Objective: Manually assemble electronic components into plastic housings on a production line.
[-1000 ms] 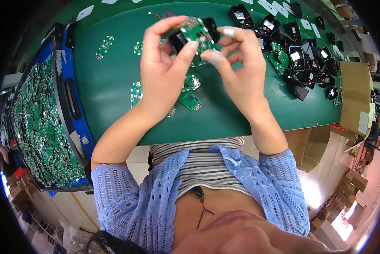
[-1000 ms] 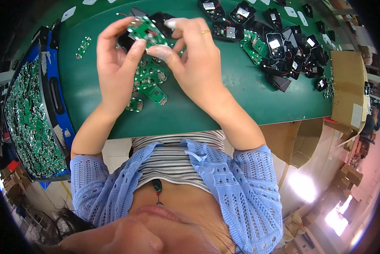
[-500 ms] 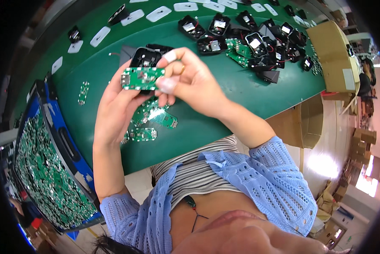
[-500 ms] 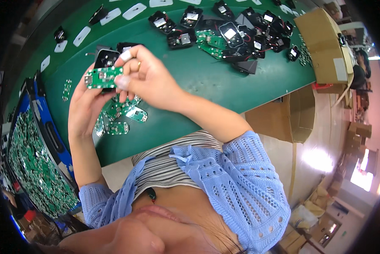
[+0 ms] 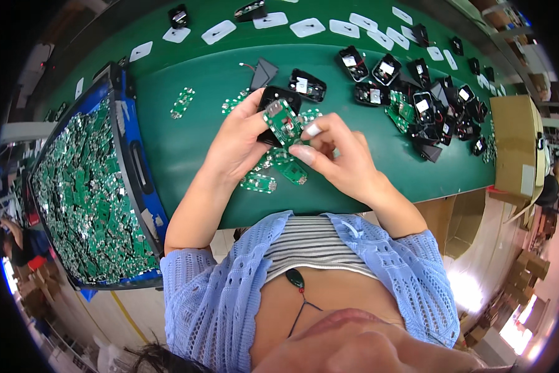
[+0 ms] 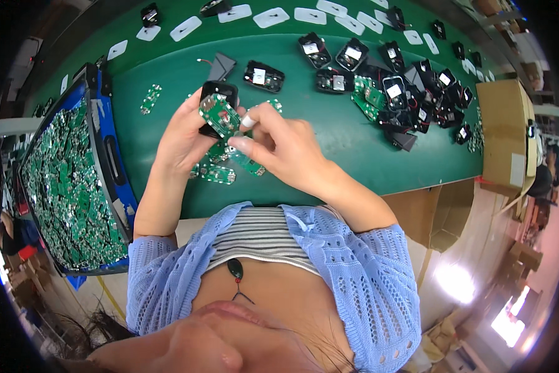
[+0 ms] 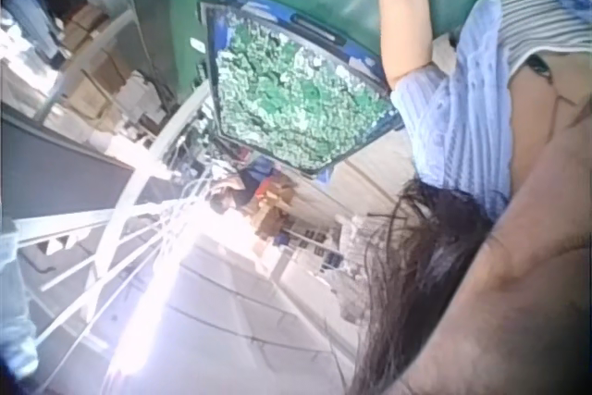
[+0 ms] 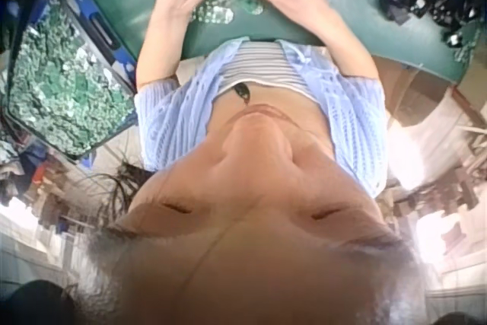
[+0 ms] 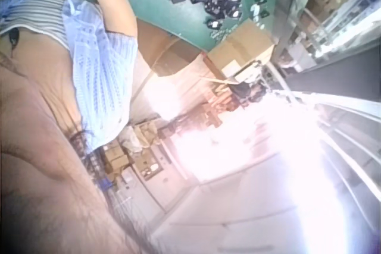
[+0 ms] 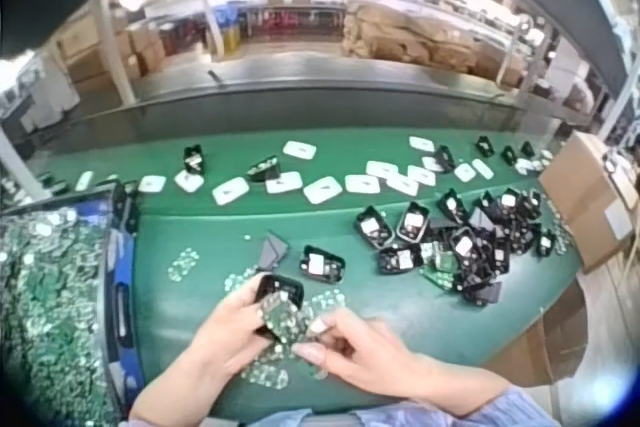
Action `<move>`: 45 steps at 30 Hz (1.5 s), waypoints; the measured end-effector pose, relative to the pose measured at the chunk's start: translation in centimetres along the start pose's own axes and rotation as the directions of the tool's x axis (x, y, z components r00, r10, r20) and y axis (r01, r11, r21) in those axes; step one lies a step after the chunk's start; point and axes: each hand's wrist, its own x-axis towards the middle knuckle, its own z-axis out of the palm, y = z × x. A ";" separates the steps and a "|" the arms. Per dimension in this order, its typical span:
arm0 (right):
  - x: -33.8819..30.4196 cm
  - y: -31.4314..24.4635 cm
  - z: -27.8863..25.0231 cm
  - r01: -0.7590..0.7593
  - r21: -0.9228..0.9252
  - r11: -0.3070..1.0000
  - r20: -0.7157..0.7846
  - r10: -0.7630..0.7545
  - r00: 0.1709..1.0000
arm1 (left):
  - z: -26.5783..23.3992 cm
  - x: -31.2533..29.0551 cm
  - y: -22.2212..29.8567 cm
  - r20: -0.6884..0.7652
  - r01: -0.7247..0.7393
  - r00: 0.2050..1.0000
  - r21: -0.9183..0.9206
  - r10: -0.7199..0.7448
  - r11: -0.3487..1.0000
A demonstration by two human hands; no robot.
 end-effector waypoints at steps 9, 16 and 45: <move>5.7 0.7 0.2 0.541 -0.277 0.794 -0.016 -0.567 0.824 | 0.2 0.3 0.3 -0.091 -0.078 0.994 -0.180 0.062 0.981; 7.3 1.2 -0.1 0.702 -0.517 0.489 0.120 -0.771 0.625 | 2.5 -0.4 0.6 -0.271 -0.112 0.957 -0.025 0.101 0.993; 7.0 1.1 -0.9 0.644 -0.626 0.440 0.102 -0.772 0.627 | 3.6 -0.7 -1.0 -0.115 -0.197 0.976 -0.081 0.187 0.977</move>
